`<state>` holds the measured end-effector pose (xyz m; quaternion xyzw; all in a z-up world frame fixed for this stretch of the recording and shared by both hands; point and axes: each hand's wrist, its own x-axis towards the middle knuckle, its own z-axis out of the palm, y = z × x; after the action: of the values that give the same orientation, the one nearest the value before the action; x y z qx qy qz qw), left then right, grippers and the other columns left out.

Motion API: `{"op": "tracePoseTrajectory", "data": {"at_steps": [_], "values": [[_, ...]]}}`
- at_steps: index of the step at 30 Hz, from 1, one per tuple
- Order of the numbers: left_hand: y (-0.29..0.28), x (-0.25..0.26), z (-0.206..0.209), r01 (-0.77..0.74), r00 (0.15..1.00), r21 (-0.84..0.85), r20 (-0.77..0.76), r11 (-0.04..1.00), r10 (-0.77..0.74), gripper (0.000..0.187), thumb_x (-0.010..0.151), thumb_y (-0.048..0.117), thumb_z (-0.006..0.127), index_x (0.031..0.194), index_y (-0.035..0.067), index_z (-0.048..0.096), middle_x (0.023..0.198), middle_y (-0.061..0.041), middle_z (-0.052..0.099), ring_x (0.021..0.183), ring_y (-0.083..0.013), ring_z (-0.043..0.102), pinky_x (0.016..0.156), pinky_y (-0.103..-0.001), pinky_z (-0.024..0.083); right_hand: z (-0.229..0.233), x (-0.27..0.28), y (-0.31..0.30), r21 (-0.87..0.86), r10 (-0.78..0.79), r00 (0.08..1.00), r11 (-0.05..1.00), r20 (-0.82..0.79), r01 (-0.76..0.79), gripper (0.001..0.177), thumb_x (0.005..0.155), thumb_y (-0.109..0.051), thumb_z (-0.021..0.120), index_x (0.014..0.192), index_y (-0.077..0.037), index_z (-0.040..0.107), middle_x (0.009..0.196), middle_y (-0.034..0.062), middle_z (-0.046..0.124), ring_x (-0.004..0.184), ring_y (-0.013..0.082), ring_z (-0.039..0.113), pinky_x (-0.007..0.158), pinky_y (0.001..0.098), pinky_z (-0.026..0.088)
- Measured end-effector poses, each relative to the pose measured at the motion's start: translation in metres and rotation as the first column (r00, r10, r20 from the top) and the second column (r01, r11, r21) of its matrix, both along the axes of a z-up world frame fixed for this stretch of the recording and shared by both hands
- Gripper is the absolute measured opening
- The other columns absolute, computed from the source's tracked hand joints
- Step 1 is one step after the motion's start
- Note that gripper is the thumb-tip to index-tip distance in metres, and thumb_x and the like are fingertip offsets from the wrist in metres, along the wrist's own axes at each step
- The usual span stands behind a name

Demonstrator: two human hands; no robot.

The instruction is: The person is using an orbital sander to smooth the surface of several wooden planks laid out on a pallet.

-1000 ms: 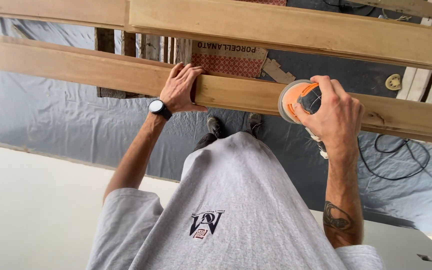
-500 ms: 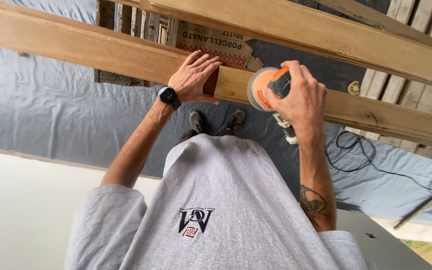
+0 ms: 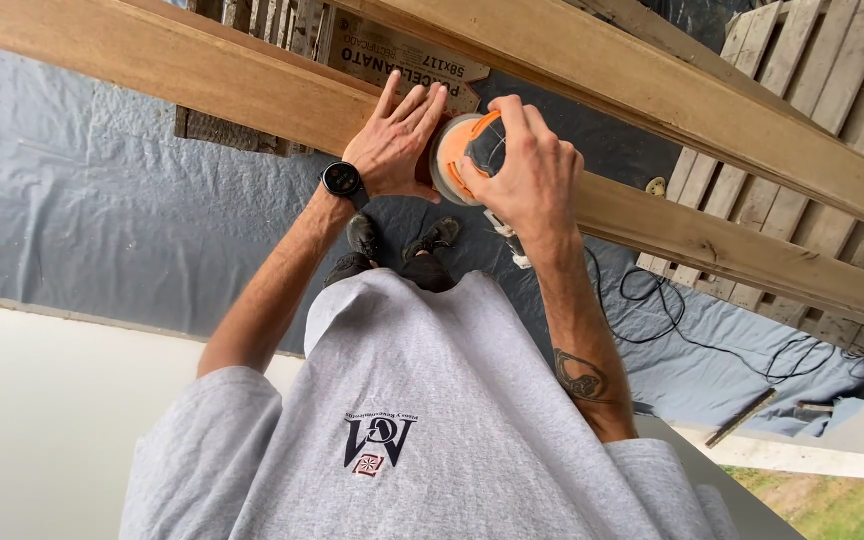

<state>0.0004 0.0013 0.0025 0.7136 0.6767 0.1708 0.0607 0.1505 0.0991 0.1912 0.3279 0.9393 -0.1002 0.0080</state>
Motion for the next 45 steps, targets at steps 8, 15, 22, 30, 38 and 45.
{"op": "tracePoseTrajectory", "data": {"at_steps": [8,15,22,30,38,45], "values": [[0.001,0.001,-0.01,0.017,0.999,-0.05,-0.046,0.999,-0.02,0.158,0.062,0.102,0.064,0.164,-0.005,0.008,0.167,-0.023,0.036,0.151,-0.0413,0.037,0.127,-0.061,-0.002,-0.01,0.036,0.02,-0.014,-0.006,1.0,1.0,-0.003,0.006,0.054,0.086,-0.04,0.085,0.125,-0.014,0.058,0.109,0.0063,0.072,0.087,0.0244,0.074,0.073,0.0464,0.062],[0.003,0.003,-0.015,0.056,0.994,-0.003,-0.099,0.998,-0.056,0.136,0.066,0.102,0.057,0.164,0.01,0.034,0.161,-0.012,0.047,0.146,-0.0341,0.039,0.126,-0.064,0.0,0.006,0.073,0.031,0.034,-0.126,0.992,0.991,0.005,0.126,0.053,0.077,-0.039,0.079,0.12,-0.015,0.06,0.113,0.0019,0.073,0.096,0.0357,0.07,0.074,0.0543,0.048],[0.003,0.002,-0.014,0.088,0.993,-0.054,-0.071,0.995,-0.092,0.136,0.067,0.107,0.052,0.159,0.007,0.04,0.162,-0.013,0.046,0.148,-0.0345,0.04,0.126,-0.064,-0.001,-0.014,0.044,0.023,0.027,-0.063,0.998,0.998,0.01,0.063,0.058,0.083,-0.038,0.088,0.126,-0.013,0.059,0.116,0.0071,0.073,0.093,0.0234,0.074,0.079,0.0452,0.062],[-0.001,-0.003,-0.019,0.078,0.997,-0.001,0.013,0.997,-0.078,0.128,0.073,0.101,0.056,0.155,0.002,0.045,0.157,-0.015,0.054,0.145,-0.0434,0.045,0.127,-0.063,-0.001,-0.01,0.017,0.018,0.003,-0.015,1.0,1.0,-0.015,0.015,0.055,0.082,-0.043,0.083,0.122,-0.015,0.058,0.11,0.0049,0.071,0.081,0.0278,0.071,0.066,0.0518,0.057],[-0.002,-0.008,-0.017,0.083,0.996,-0.006,0.013,0.997,-0.083,0.123,0.076,0.094,0.061,0.158,0.005,0.044,0.155,-0.013,0.057,0.145,-0.045,0.046,0.127,-0.064,-0.001,-0.018,0.091,0.057,0.069,-0.072,0.997,0.995,-0.032,0.074,0.057,0.088,-0.045,0.085,0.129,-0.013,0.06,0.113,0.0082,0.074,0.087,0.0231,0.074,0.07,0.0431,0.063],[-0.001,-0.01,-0.01,0.072,0.997,-0.122,0.002,0.99,-0.073,0.128,0.077,0.102,0.047,0.162,0.007,0.038,0.161,-0.013,0.05,0.148,-0.0427,0.045,0.125,-0.066,0.0,-0.008,0.159,0.085,0.139,-0.237,0.969,0.959,-0.076,0.246,0.061,0.077,-0.032,0.086,0.13,-0.012,0.064,0.112,0.0102,0.073,0.092,0.0319,0.07,0.074,0.0496,0.055]]}}
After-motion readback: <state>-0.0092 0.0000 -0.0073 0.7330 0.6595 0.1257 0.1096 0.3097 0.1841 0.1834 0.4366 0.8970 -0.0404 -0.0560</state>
